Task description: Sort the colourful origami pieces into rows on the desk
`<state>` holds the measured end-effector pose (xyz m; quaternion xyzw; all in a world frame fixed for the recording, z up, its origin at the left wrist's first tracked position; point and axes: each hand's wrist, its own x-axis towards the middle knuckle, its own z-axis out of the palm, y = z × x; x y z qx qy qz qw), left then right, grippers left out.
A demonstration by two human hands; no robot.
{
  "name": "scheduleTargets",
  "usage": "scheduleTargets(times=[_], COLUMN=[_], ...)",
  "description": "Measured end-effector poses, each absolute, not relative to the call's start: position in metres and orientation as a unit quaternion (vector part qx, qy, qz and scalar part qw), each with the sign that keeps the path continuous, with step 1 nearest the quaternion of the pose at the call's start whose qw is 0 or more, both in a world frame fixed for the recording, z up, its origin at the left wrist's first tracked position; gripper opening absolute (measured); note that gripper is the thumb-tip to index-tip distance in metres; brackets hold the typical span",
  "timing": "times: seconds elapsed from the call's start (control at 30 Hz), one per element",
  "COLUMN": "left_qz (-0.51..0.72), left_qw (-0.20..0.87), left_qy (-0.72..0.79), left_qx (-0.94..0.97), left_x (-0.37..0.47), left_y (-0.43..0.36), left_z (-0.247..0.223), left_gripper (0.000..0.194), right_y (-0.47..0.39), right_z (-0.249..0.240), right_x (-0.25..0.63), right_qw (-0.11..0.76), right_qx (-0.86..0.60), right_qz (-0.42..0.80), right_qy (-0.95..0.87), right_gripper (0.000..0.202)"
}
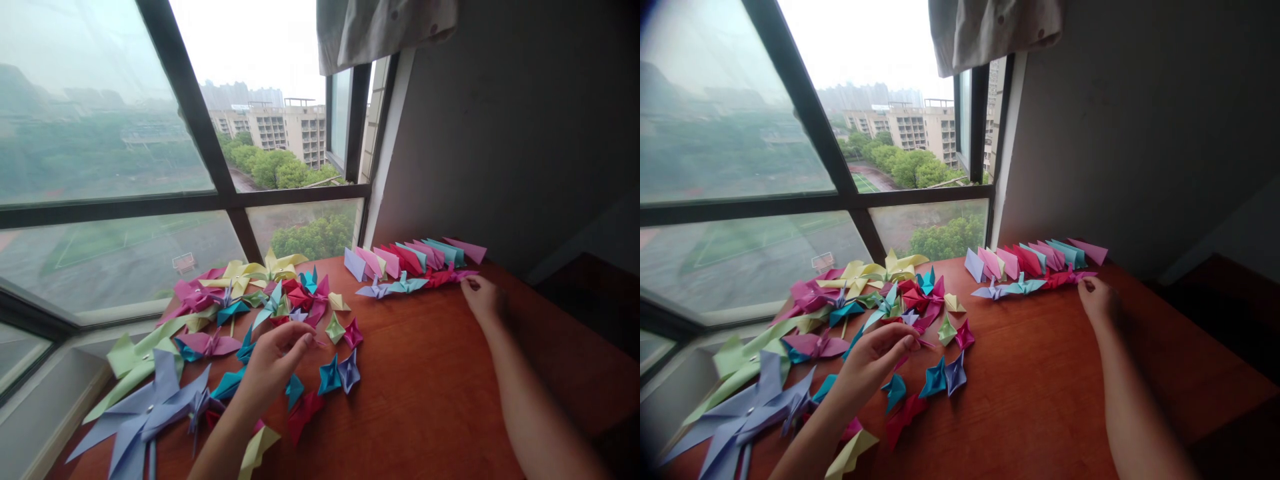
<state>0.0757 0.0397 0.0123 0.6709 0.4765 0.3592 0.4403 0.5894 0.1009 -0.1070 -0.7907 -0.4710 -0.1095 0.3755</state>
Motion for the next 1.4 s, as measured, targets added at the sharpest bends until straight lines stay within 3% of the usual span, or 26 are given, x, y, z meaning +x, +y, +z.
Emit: scheduleTargets(times=[1.07, 1.4], left_qz=[0.369, 0.411], left_qw=[0.465, 0.46], left_qy=[0.466, 0.509], left_qx=[0.656, 0.601], left_x=[0.072, 0.059], left_y=[0.041, 0.042], left_z=[0.009, 0.03], left_gripper=[0.024, 0.028], right_y=[0.098, 0.082], right_z=[-0.11, -0.097], right_x=[0.59, 0.578], right_qw=[0.403, 0.413], right_qx=[-0.809, -0.8], right_qz=[-0.074, -0.071], right_qy=[-0.421, -0.43], right_gripper=[0.035, 0.041])
